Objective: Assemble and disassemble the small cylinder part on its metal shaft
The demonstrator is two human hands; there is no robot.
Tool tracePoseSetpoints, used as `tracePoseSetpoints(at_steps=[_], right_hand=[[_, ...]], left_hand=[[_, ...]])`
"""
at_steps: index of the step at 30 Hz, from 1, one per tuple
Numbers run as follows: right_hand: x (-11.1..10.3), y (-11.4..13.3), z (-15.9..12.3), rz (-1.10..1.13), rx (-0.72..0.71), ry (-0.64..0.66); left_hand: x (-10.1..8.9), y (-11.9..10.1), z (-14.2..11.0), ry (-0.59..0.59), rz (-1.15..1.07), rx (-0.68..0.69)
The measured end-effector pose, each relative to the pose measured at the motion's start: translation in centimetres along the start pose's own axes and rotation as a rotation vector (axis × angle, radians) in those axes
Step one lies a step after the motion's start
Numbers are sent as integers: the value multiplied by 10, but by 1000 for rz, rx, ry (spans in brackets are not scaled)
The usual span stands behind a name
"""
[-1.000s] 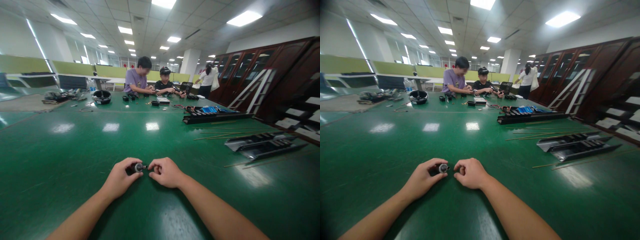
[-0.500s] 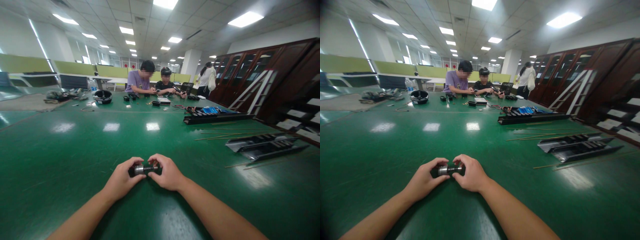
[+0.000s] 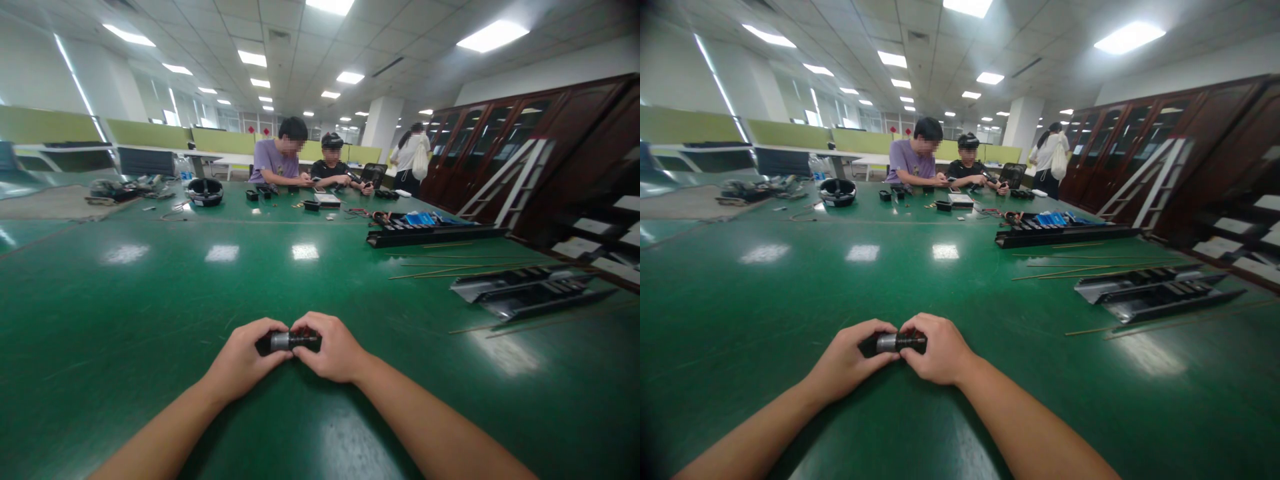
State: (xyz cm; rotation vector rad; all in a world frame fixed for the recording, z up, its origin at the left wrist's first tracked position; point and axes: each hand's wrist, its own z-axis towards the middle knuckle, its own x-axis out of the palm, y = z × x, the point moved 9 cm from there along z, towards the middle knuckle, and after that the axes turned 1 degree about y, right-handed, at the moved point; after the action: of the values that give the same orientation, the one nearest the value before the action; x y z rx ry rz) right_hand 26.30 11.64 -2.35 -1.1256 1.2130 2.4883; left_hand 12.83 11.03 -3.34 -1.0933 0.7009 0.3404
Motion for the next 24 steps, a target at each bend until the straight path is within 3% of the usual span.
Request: tracePoseSetpoints(at_steps=[24], right_hand=[[3,-4,1,-15,-19,-1]], left_hand=[[0,-1,-2,8,32,-13]])
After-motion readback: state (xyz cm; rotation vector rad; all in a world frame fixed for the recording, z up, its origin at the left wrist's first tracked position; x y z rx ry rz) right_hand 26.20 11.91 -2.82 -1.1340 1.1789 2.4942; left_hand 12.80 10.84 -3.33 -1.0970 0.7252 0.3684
